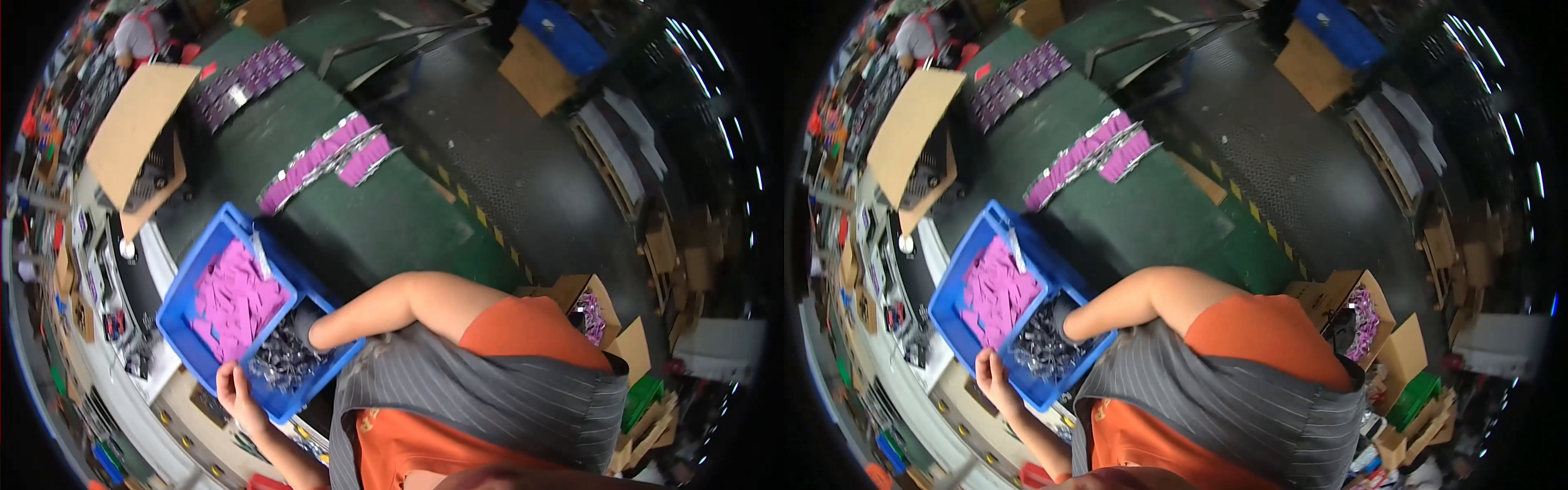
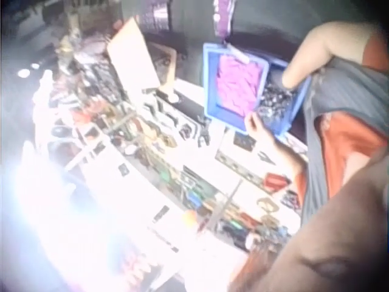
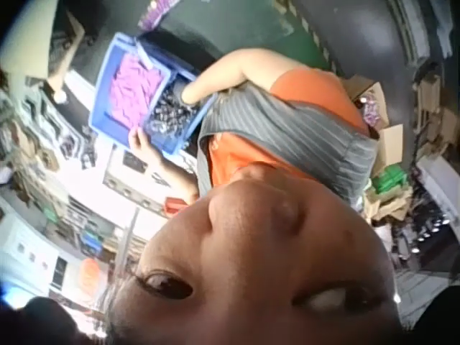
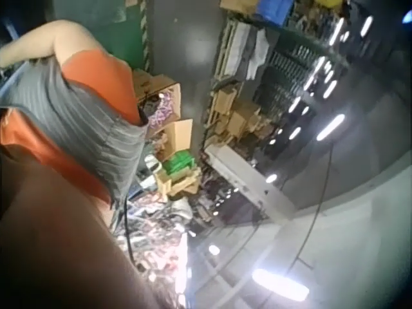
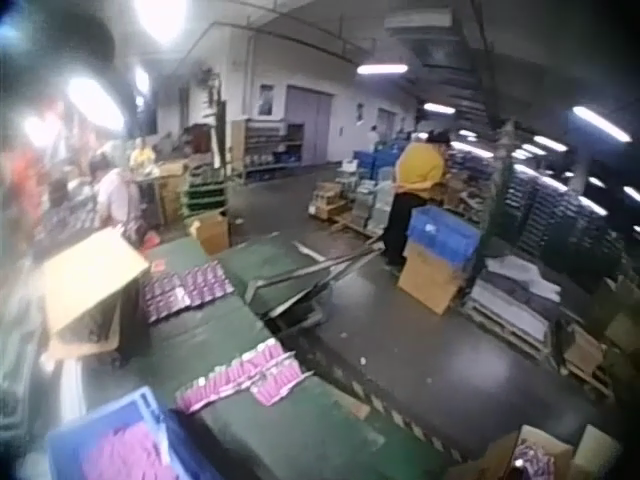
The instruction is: Assembling pink plastic tags with metal clips at a workshop bench.
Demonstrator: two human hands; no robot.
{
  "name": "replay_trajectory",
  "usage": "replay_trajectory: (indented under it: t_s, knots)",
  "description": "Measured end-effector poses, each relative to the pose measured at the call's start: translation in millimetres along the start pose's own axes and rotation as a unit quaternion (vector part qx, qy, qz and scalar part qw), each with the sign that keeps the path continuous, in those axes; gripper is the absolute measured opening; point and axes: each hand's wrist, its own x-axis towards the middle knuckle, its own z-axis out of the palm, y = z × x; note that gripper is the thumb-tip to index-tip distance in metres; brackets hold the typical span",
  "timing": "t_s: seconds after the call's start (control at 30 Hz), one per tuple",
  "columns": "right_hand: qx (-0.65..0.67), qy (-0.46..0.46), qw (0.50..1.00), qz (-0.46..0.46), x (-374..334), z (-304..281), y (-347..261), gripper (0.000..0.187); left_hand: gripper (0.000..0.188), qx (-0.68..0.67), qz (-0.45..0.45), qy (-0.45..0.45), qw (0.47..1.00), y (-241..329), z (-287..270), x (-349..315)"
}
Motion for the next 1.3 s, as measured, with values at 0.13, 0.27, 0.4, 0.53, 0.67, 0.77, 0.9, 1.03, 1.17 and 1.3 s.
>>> replay_trajectory:
  t_s: [0.13,0.27,0.4,0.53,0.67,0.77,0.9,1.03,1.17,1.3]
  knots:
    - [-0.127,-0.190,0.974,0.004,12.6,56.7,6.0,0.037,0.010,-0.036,0.023,-0.013,0.999,-6.8,-4.4,9.4]
    - [-0.207,-0.386,0.899,-0.003,22.5,94.9,20.5,0.035,0.008,-0.008,0.022,-0.032,0.999,0.9,-5.4,21.6]
    - [0.150,-0.099,0.939,0.293,2.3,108.5,-4.5,0.030,0.013,0.099,0.075,-0.011,0.992,-17.1,-39.1,15.3]
    - [-0.118,-0.263,0.944,0.162,-4.9,128.5,64.6,0.029,0.009,0.106,0.076,-0.003,0.991,-6.7,-25.9,39.9]
    - [-0.223,-0.294,0.928,0.057,-11.2,42.6,51.4,0.030,0.020,0.318,0.131,0.040,0.938,-0.9,-37.7,73.0]
    - [-0.298,-0.402,0.865,-0.024,-5.5,-19.4,21.8,0.030,0.025,0.386,0.104,0.046,0.916,-2.1,-37.5,96.0]
    - [-0.298,-0.476,0.824,-0.080,0.6,-41.8,17.1,0.030,0.038,0.562,0.093,0.019,0.822,-15.9,-32.3,129.1]
    - [-0.283,-0.425,0.849,-0.135,-20.4,-75.4,5.9,0.029,0.041,0.626,-0.040,-0.014,0.779,-14.2,-12.3,149.5]
    - [-0.256,-0.461,0.831,-0.173,-33.0,-97.0,-9.3,0.025,0.031,0.634,-0.052,-0.019,0.771,-25.6,-3.8,167.8]
    - [-0.265,-0.474,0.817,-0.195,-36.9,-109.7,-13.0,0.018,0.028,0.561,-0.059,0.001,0.826,-31.6,-4.0,167.2]
